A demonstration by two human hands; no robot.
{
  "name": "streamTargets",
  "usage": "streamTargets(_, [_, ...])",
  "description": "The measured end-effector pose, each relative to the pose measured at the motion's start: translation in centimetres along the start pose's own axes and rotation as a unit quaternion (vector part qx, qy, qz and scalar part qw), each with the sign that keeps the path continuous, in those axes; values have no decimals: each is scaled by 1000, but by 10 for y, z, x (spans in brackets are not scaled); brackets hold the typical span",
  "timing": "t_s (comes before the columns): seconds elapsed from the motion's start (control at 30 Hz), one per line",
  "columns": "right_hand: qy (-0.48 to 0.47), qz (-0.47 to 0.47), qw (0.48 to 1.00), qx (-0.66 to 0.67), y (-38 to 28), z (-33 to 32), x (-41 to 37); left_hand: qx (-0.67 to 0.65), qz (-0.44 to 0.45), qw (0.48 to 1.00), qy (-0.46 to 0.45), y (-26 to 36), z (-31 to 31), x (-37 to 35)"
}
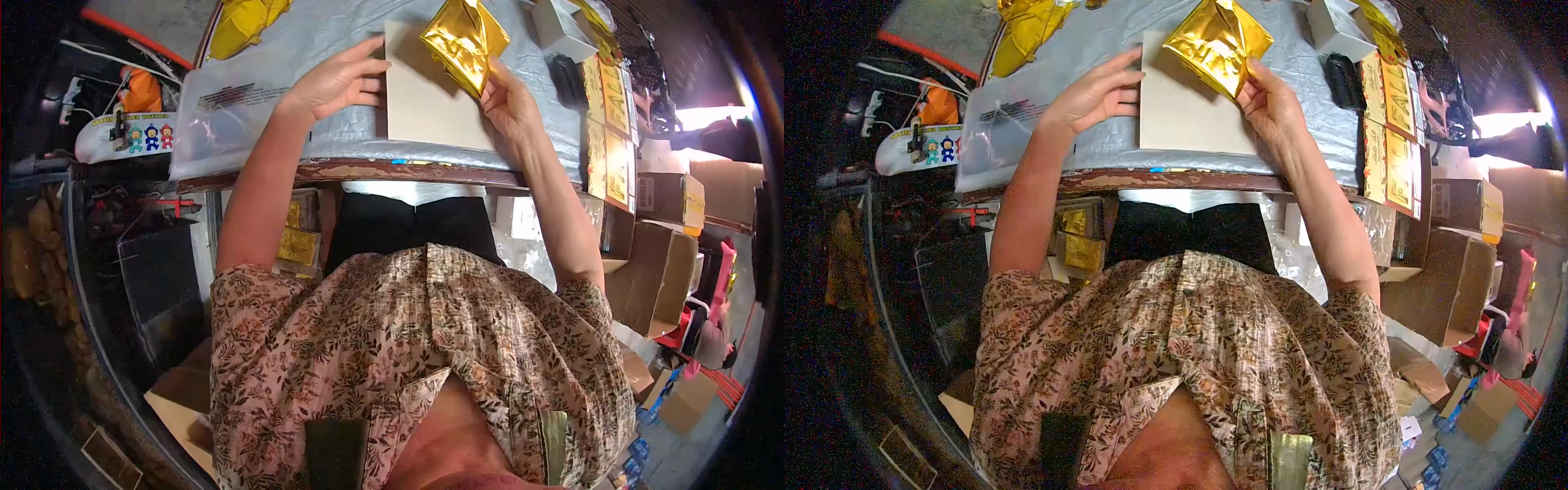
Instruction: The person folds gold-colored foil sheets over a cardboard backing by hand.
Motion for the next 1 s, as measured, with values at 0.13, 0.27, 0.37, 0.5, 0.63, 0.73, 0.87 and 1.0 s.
streamTargets(0.13, [-9, -3, 1000, 25, 2, -2, -2, 76, -36, 996, 24, -9, -5, 6])
streamTargets(0.27, [-3, 8, 1000, 21, 2, -5, -1, 122, -29, 991, 46, -14, -10, 13])
streamTargets(0.37, [-30, 7, 999, 37, 4, -6, 2, 150, -23, 985, 75, -12, -4, 11])
streamTargets(0.5, [-11, -4, 1000, 13, 3, -2, -2, 185, -37, 975, 116, -12, -4, 11])
streamTargets(0.63, [-14, 0, 1000, 15, 5, -4, 0, 199, -70, 972, 103, -12, -11, 5])
streamTargets(0.73, [-15, 1, 1000, 13, 5, -2, -1, 147, -59, 980, 117, -8, -10, -5])
streamTargets(0.87, [-36, 4, 999, 36, 5, -8, 6, 210, -60, 968, 128, -4, -15, -30])
streamTargets(1.0, [-9, 6, 998, 59, -7, -11, 3, 248, 30, 952, 177, 20, 39, -81])
Point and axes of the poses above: each hand's wrist, its own x-axis towards the middle knuckle, its own z-axis out of the palm, y = z × x, the point moved 7 cm from there along x, towards the middle knuckle
